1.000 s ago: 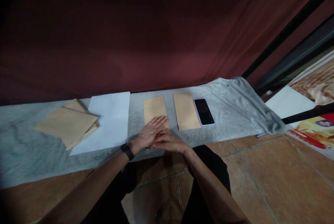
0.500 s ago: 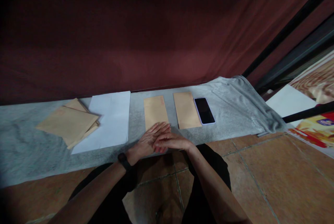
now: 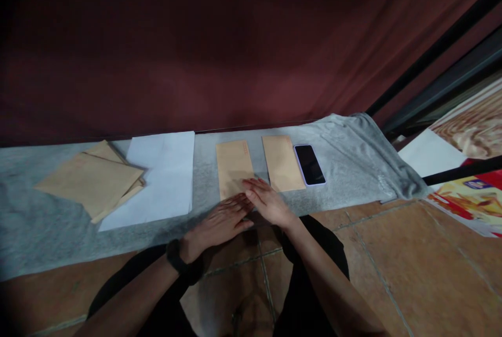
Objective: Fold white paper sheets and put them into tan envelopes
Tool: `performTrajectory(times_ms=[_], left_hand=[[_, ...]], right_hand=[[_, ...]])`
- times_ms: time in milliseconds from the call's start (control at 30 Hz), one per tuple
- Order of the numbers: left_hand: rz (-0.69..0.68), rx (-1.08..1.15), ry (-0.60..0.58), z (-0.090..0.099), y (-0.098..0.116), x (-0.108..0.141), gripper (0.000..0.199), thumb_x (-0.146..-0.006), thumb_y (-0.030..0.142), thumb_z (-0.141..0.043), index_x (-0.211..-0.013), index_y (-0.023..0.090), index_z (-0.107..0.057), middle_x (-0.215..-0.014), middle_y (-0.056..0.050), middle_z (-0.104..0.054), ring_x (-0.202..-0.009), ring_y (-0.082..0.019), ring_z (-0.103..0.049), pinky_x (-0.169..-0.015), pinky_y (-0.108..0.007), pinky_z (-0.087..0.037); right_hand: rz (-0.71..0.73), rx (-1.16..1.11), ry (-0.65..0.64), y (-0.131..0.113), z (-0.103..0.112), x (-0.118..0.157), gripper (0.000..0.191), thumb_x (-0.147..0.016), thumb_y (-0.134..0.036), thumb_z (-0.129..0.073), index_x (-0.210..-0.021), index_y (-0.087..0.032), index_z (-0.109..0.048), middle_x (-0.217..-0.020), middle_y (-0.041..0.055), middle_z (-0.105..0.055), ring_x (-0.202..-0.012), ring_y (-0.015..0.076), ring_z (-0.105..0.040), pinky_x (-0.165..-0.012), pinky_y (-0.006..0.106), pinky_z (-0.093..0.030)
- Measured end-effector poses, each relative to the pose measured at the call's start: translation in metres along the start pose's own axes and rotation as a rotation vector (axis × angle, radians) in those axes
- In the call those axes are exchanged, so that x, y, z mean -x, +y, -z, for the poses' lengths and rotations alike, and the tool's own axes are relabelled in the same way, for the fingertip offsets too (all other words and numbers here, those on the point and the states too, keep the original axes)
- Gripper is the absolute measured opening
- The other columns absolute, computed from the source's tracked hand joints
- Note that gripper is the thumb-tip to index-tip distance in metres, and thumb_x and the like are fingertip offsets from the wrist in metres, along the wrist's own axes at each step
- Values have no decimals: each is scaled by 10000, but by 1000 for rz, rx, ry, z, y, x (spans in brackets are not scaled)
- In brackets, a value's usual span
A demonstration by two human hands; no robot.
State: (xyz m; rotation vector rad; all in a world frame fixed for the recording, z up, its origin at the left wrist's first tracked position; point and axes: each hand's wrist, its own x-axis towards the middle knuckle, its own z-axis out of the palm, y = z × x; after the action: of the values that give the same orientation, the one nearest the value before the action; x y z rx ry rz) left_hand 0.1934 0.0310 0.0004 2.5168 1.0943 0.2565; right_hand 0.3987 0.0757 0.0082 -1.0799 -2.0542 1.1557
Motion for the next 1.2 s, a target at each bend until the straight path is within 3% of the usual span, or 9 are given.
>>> performTrajectory(times_ms=[200, 467, 633, 767, 967, 1200], left_hand=[[24, 13, 19, -8, 2, 4, 599, -1015, 551, -541, -1504, 209, -495, -1577, -123, -528, -1501, -274, -444, -1248, -462, -358], [-19, -9, 10, -11, -1, 4, 608, -1049, 549, -461, -1542, 192, -453, -1597, -104, -509, -1526, -229, -406, -1296, -404, -256], [-19, -17, -7, -12, 1, 6, 642, -1073, 535, -404, -1612, 194, -333, -1679, -100, -380, -1570, -208, -318, -1295, -388, -249], [34, -49, 53, -18, 3, 6, 656, -1086, 503, -372, -1638, 167, -260, -1703, -124, -315, -1589, -221, -265, -1299, -414, -253], [146, -132, 114, -26, -3, 5, 702, -1069, 529, -401, -1618, 104, -299, -1694, -175, -313, -1587, -271, -268, -1310, -457, -239], [161, -209, 131, -28, -6, 7, 741, -1069, 566, -371, -1631, 96, -258, -1697, -171, -310, -1592, -270, -252, -1306, -454, -238]], right_hand=[[63, 317, -170, 20, -15, -7, 565, -1109, -522, -311, -1558, -227, -483, -1673, 85, -382, -1577, 223, -305, -1321, 518, -196], [77, 546, -151, 36, -15, -54, 656, -1101, -542, -254, -1660, -198, -255, -1729, 102, -232, -1613, 205, -182, -1335, 493, -87], [32, 639, -125, 42, -13, -84, 700, -1095, -567, -215, -1672, -171, -205, -1740, 113, -189, -1623, 205, -127, -1333, 471, -62], [-8, 719, -86, 48, -12, -107, 694, -1100, -536, -228, -1670, -141, -205, -1741, 125, -175, -1625, 234, -123, -1327, 478, -71], [-19, 818, -60, 53, -10, -137, 693, -1104, -504, -250, -1647, -74, -261, -1732, 147, -209, -1611, 266, -193, -1324, 454, -80], [27, 859, -7, 58, -12, -138, 689, -1102, -509, -242, -1644, -84, -275, -1719, 149, -248, -1603, 261, -225, -1319, 469, -131]])
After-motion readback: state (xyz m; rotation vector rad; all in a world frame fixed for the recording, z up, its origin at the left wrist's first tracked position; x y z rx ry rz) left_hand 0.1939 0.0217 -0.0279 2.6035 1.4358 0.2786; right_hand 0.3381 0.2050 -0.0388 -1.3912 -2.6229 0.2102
